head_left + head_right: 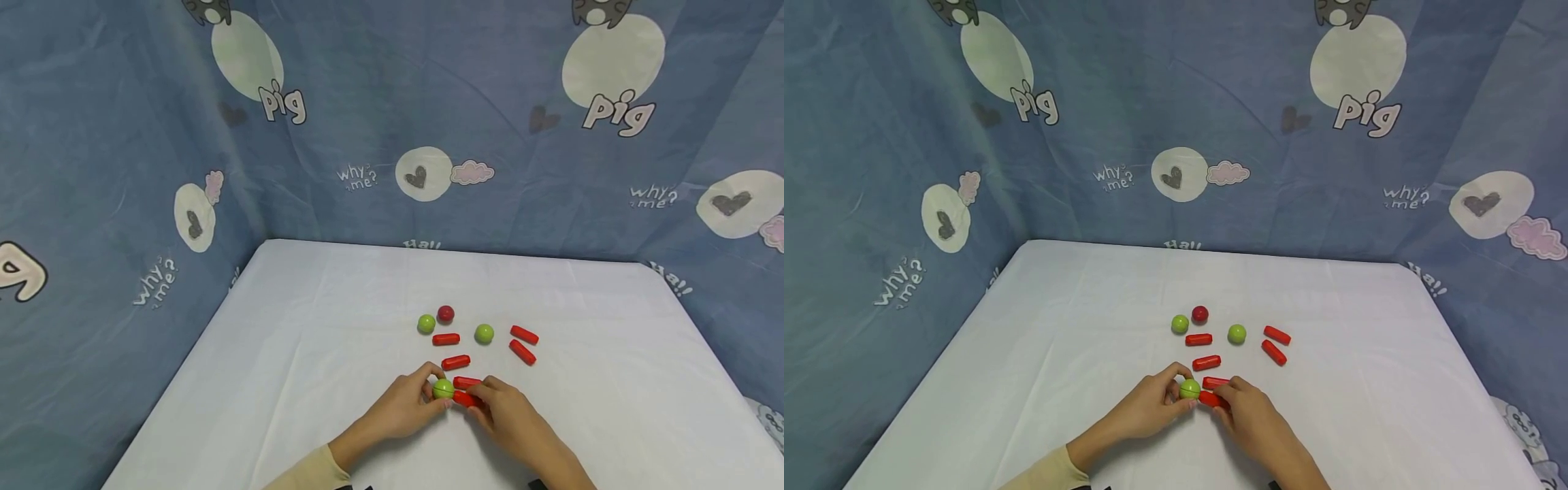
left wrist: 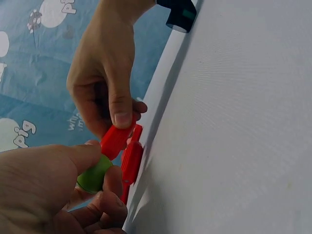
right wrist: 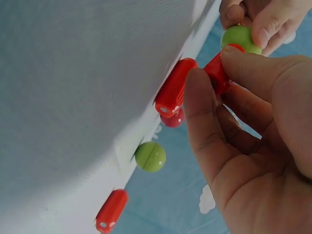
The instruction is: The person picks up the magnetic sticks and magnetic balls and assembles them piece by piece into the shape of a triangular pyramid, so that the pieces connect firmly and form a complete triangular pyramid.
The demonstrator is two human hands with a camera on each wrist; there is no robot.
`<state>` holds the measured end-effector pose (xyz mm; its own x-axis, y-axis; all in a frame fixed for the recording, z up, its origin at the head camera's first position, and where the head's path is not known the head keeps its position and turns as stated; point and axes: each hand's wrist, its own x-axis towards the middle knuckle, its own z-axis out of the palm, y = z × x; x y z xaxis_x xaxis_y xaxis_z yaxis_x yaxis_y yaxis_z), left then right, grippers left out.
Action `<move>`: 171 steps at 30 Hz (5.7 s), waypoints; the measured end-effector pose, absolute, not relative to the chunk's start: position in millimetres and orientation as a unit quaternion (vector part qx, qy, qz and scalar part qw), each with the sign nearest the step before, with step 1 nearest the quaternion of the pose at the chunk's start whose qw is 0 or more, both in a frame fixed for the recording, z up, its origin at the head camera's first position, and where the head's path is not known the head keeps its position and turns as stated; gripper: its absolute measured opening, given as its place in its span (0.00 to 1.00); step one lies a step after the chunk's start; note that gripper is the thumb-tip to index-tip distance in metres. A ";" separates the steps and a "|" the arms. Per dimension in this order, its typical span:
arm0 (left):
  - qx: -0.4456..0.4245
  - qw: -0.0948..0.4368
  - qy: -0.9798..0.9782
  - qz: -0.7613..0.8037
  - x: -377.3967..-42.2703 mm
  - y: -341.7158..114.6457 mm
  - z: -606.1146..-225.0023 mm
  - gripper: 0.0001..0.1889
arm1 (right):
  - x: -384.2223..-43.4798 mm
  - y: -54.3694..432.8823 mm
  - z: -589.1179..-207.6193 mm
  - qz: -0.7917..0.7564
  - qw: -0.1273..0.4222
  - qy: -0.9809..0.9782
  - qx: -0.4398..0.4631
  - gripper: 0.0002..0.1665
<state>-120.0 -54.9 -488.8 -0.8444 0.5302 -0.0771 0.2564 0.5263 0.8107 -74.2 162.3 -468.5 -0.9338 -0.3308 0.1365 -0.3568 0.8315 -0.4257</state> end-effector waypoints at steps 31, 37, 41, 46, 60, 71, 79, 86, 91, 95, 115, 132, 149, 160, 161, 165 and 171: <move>0.267 0.187 0.872 0.367 -121.4 -30.3 -480.7 0.16 | -71.0 165.7 -471.8 0.199 0.014 -0.967 0.159 0.25; 0.276 0.188 0.867 0.370 -124.2 -25.1 -479.6 0.18 | -71.6 169.4 -470.3 0.227 0.012 -0.963 0.145 0.22; 0.276 0.177 0.869 0.370 -126.9 -23.6 -480.3 0.16 | -72.8 174.3 -468.4 0.244 0.008 -0.962 0.124 0.21; 0.287 0.127 0.888 0.337 -131.2 -22.1 -482.7 0.17 | -74.8 184.0 -463.4 0.252 0.000 -0.965 0.073 0.22; 0.316 0.033 0.933 0.172 -136.1 -10.0 -496.3 0.18 | -77.3 203.0 -464.5 0.247 -0.003 -0.969 0.026 0.19; 0.294 0.022 0.940 0.172 -135.5 -17.4 -495.8 0.09 | -78.1 206.9 -464.5 0.234 0.018 -0.971 0.036 0.19; 0.281 0.037 0.937 0.202 -129.7 -31.3 -495.1 0.08 | -78.6 204.7 -465.2 0.239 -0.009 -0.970 0.028 0.19; 0.278 0.045 0.935 0.215 -122.6 -38.8 -494.0 0.08 | -77.7 198.8 -468.4 0.250 -0.042 -0.967 0.021 0.19; 0.273 0.052 0.936 0.217 -120.4 -39.2 -494.4 0.09 | -77.5 193.1 -469.9 0.256 -0.047 -0.965 0.020 0.18; 0.275 0.052 0.935 0.217 -119.7 -38.3 -494.7 0.09 | -78.5 189.2 -470.2 0.255 -0.057 -0.965 0.019 0.19; 0.301 0.029 0.931 0.203 -120.8 -29.7 -494.4 0.09 | -83.6 173.9 -468.8 0.249 -0.069 -0.966 0.010 0.22; 0.307 0.031 0.931 0.194 -124.9 -23.1 -496.3 0.10 | -84.6 170.0 -469.9 0.258 -0.069 -0.963 0.008 0.22; 0.320 0.031 0.930 0.180 -133.5 -18.3 -498.2 0.10 | -82.2 175.7 -469.6 0.262 -0.053 -0.963 -0.004 0.28; 0.323 0.025 0.929 0.179 -134.4 -14.6 -498.5 0.10 | -85.1 174.1 -471.8 0.273 -0.047 -0.961 -0.001 0.18; 0.324 0.023 0.929 0.178 -134.0 -14.4 -498.1 0.10 | -85.1 174.1 -471.6 0.271 -0.048 -0.961 -0.004 0.18; 0.323 0.022 0.930 0.175 -133.2 -13.5 -498.1 0.10 | -85.4 174.1 -470.6 0.269 -0.049 -0.962 -0.011 0.19; 0.325 0.038 0.926 0.188 -135.0 -14.5 -497.5 0.11 | -86.9 174.7 -470.1 0.272 -0.054 -0.961 -0.013 0.19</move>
<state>-135.0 -14.5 -497.5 -0.7864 0.6157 0.0507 0.5867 0.7187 0.3732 -86.9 174.7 -470.1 -0.9938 -0.0051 -0.1112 0.0540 0.8513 -0.5218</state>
